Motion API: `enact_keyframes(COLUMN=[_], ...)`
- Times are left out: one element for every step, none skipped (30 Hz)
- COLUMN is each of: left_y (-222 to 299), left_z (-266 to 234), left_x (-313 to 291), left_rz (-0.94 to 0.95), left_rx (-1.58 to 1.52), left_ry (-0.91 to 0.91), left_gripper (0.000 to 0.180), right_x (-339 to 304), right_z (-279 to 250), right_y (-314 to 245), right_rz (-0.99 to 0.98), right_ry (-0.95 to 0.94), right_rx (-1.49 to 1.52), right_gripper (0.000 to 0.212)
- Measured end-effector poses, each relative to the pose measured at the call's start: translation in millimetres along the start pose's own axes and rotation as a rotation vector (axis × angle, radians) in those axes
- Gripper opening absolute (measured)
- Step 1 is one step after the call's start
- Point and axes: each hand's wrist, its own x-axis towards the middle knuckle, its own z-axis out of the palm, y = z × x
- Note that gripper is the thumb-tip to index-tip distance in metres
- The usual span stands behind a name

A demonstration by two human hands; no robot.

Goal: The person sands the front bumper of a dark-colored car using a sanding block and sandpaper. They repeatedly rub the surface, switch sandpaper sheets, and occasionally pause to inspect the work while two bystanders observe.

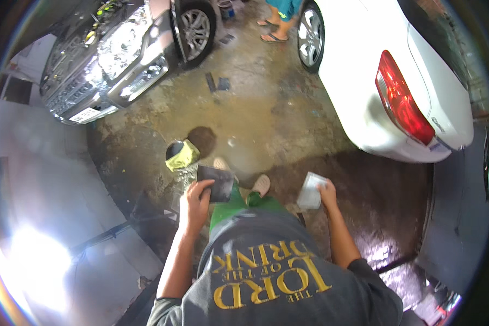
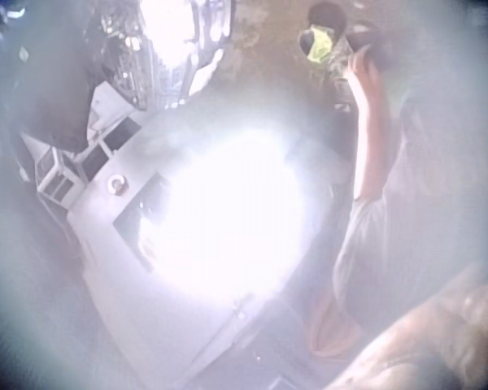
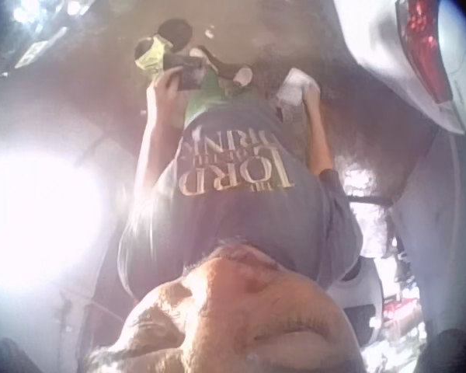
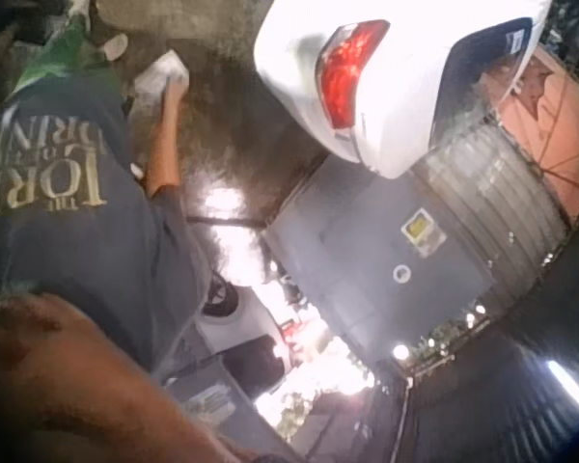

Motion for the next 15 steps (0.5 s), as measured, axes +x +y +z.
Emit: enact_keyframes(left_y=[3.1,8.0,3.6,11.1,16.8,19.1,28.1,38.9,49.7,57.9,65.7,69.7,65.4,50.4,35.7], left_z=[6.8,15.0,28.7,35.6,42.2,47.8,53.3,58.8,65.6,62.1,58.9,55.4,51.8,52.2,49.4], left_x=[4.4,9.4,12.0,17.9,20.2,22.4,29.7,36.1,30.5,33.2,37.2,41.0,44.5,46.5,46.5], left_rz=[-0.066,-0.104,-0.057,-0.060,0.030,0.113,0.224,0.335,0.199,0.102,0.002,-0.099,-0.010,0.013,0.033], left_rx=[-0.014,-0.034,-0.093,-0.127,-0.083,-0.036,-0.183,-0.324,-0.608,-0.659,-0.716,-0.774,-0.759,-0.685,-0.609], left_ry=[-0.053,-0.105,-0.099,-0.192,-0.231,-0.253,-0.262,-0.278,-0.292,-0.244,-0.192,-0.140,-0.047,0.008,0.072], left_gripper=[0.043,0.041,0.042,0.057,0.066,0.076,0.081,0.086,0.074,0.069,0.064,0.059,0.040,0.037,0.034], right_x=[-2.5,0.4,4.6,-7.7,-13.3,-26.7,-29.3,-32.1,-42.5,-51.2,-52.4,-57.1,-58.8,-58.8,-58.8], right_z=[15.7,17.4,26.2,26.0,27.5,27.7,32.5,37.5,41.8,44.3,49.2,51.0,49.5,46.6,45.7], right_y=[-66.9,-120.3,-161.0,-222.4,-253.5,-295.2,-309.4,-321.7,-343.4,-362.0,-366.3,-373.6,-379.0,-382.5,-384.7], right_rz=[0.215,0.230,0.170,0.211,0.152,0.165,0.113,0.063,0.105,0.148,0.096,0.087,0.118,0.148,0.136], right_ry=[-0.072,-0.154,-0.194,-0.223,-0.261,-0.356,-0.400,-0.442,-0.432,-0.425,-0.525,-0.519,-0.518,-0.510,-0.531], right_rx=[0.660,0.872,0.987,1.127,1.123,1.204,1.226,1.253,1.263,1.271,1.315,1.318,1.280,1.240,1.222], right_gripper=[0.037,0.029,0.028,0.028,0.027,0.023,0.022,0.022,0.022,0.022,0.023,0.027,0.030,0.033,0.033])
